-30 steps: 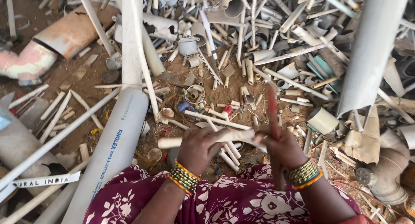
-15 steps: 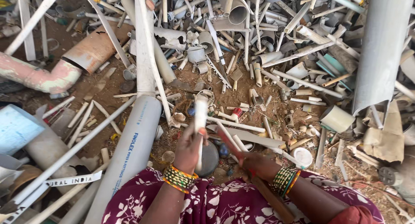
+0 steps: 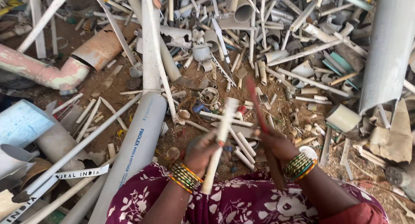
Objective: The person uses a saw blade to cut through a small plastic pipe while sitting among a large pile of PVC pipes and fittings.
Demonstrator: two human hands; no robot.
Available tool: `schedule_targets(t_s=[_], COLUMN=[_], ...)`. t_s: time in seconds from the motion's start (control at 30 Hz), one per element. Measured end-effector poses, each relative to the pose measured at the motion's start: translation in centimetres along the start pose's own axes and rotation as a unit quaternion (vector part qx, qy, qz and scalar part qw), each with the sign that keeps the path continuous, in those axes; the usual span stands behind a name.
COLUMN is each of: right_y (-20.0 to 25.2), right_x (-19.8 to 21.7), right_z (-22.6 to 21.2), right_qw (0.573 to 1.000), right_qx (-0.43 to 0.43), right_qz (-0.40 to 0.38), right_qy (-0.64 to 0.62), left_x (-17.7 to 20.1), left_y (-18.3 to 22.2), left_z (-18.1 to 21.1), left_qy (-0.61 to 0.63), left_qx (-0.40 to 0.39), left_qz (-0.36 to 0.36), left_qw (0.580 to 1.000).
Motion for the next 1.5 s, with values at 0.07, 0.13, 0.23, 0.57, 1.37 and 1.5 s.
schedule_targets(t_s=[0.07, 0.13, 0.23, 0.57, 1.37, 1.5], right_y=[0.0, 0.1, -0.3, 2.4, -0.7, 0.7], right_x=[1.0, 1.2, 3.4, 1.1, -0.4, -6.3], right_z=[-1.9, -2.3, -4.1, -8.0, -5.6, -2.4], right_qw=[0.994, 0.989, 0.972, 0.802, 0.698, 0.692], right_qx=[0.095, 0.133, 0.205, 0.478, 0.097, 0.260], right_qz=[0.015, 0.019, 0.079, 0.108, 0.090, -0.018], right_qy=[-0.043, -0.056, -0.085, 0.341, 0.704, 0.673], left_x=[-2.5, -4.0, -4.4, 2.2, 1.1, 2.8], left_y=[0.7, 1.3, 1.2, -0.2, 4.2, 3.3], left_z=[-2.5, -4.1, -5.1, -3.2, 1.8, 1.0], left_qy=[-0.005, -0.026, -0.124, -0.187, -0.520, -0.519], left_qx=[0.087, 0.136, 0.151, 0.077, -0.006, 0.004], left_qz=[-0.035, -0.067, -0.087, 0.112, 0.319, 0.326], left_qw=[0.996, 0.988, 0.977, 0.973, 0.793, 0.790])
Point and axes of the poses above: each hand's wrist, its own y-axis away from the middle knuckle, its own x-axis out of the back of the hand, z = x × y, the point moved 9 cm from there along -y, towards the middle knuckle, and after that the axes turned 6 degrees about x, right-handed, at the moved point
